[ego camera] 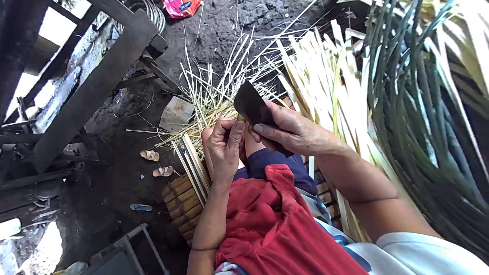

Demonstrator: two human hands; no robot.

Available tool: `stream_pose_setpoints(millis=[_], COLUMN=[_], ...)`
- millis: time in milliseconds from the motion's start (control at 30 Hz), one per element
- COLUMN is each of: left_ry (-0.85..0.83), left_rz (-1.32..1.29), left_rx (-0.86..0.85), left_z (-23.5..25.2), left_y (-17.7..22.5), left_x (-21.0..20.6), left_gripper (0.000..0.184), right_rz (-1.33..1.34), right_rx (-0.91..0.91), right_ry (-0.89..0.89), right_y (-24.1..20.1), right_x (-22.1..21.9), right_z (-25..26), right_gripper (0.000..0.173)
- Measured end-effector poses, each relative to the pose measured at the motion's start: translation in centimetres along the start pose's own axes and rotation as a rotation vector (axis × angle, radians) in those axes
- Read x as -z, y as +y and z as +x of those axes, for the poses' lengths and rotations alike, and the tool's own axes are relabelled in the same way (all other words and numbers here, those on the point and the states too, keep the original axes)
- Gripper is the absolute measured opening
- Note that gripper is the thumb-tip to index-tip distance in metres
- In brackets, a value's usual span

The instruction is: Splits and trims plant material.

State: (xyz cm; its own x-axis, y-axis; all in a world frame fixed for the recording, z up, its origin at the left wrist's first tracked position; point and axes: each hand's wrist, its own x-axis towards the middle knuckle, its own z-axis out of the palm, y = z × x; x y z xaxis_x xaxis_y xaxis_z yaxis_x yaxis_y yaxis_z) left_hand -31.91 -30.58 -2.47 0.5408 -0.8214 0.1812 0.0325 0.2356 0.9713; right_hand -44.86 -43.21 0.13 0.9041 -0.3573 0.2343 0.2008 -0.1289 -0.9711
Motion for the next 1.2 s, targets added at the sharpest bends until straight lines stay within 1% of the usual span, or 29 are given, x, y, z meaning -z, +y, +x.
stream_pose_setpoints(millis=[200, 300, 367, 467, 533, 600, 667, 700, 733, 767, 800, 833, 900, 1000, 1067, 1100, 1133, 1200], left_ry=[-0.034, -0.055, -0.057, -0.069, -0.065, -0.062, -0.117, -0.182, -0.26, -0.306, -0.295, -0.245, -0.159, -0.2, -0.23, -0.218, -0.157, 0.051], left_rz=[-0.019, -0.04, -0.108, -0.145, -0.128, -0.063, 0.035, 0.073, 0.096, 0.1, 0.078, 0.033, -0.129, -0.36, -0.491, -0.541, -0.584, -0.698], left_rx=[0.001, 0.02, 0.029, -0.01, -0.026, -0.029, -0.009, 0.005, 0.006, -0.027, -0.08, -0.116, -0.073, -0.029, 0.038, 0.071, 0.109, 0.2], left_z=[-0.4, -0.8, -1.0, -0.9, -0.7, -0.5, 0.0, 0.5, 1.4, 2.3, 3.2, 4.0, 5.3, 6.0, 5.8, 5.6, 5.6, 5.9], left_y=[0.7, 1.1, 1.4, 1.9, 2.0, 2.3, 3.0, 3.6, 4.2, 4.5, 4.4, 4.0, 3.3, 2.6, 2.9, 2.9, 3.0, 3.1], left_x=[-0.2, -0.4, -0.5, -0.4, -0.3, 0.0, 0.8, 1.4, 2.1, 2.4, 2.2, 1.5, -1.0, -4.5, -5.7, -5.8, -5.6, -4.7], left_gripper=[0.007, 0.008, 0.01, 0.011, 0.008, 0.006, 0.011, 0.019, 0.033, 0.048, 0.057, 0.059, 0.057, 0.051, 0.051, 0.054, 0.058, 0.059], right_rz=[-0.066, -0.096, -0.049, 0.044, -0.04, -0.188, -0.292, -0.331, -0.34, -0.334, -0.32, -0.308, -0.366, -0.486, -0.545, -0.582, -0.63, -0.728], right_rx=[-0.04, -0.068, -0.077, -0.081, -0.065, -0.058, -0.05, -0.038, -0.012, 0.034, 0.086, 0.139, 0.271, 0.443, 0.519, 0.547, 0.577, 0.655], right_ry=[-0.048, -0.123, -0.171, -0.255, -0.258, -0.209, -0.183, -0.136, -0.051, 0.052, 0.141, 0.212, 0.346, 0.483, 0.541, 0.567, 0.606, 0.649], right_y=[-1.5, -2.6, -3.0, -2.9, -3.2, -3.6, -3.9, -4.1, -4.2, -4.2, -4.2, -4.1, -3.8, -2.6, -1.9, -1.5, -1.3, -1.5], right_x=[0.5, 1.1, 1.1, 1.3, 1.3, 1.3, 1.8, 2.0, 2.1, 2.0, 1.8, 1.3, 0.6, 0.7, 0.6, 0.5, 0.3, -0.1], right_z=[0.1, 0.6, 0.7, 0.8, 0.9, 1.2, 1.6, 1.7, 1.9, 2.0, 2.0, 1.9, 2.0, 2.3, 1.8, 1.1, 0.1, -2.4], right_gripper=[0.016, 0.015, 0.014, 0.018, 0.018, 0.018, 0.022, 0.025, 0.026, 0.027, 0.027, 0.027, 0.025, 0.02, 0.019, 0.019, 0.019, 0.02])
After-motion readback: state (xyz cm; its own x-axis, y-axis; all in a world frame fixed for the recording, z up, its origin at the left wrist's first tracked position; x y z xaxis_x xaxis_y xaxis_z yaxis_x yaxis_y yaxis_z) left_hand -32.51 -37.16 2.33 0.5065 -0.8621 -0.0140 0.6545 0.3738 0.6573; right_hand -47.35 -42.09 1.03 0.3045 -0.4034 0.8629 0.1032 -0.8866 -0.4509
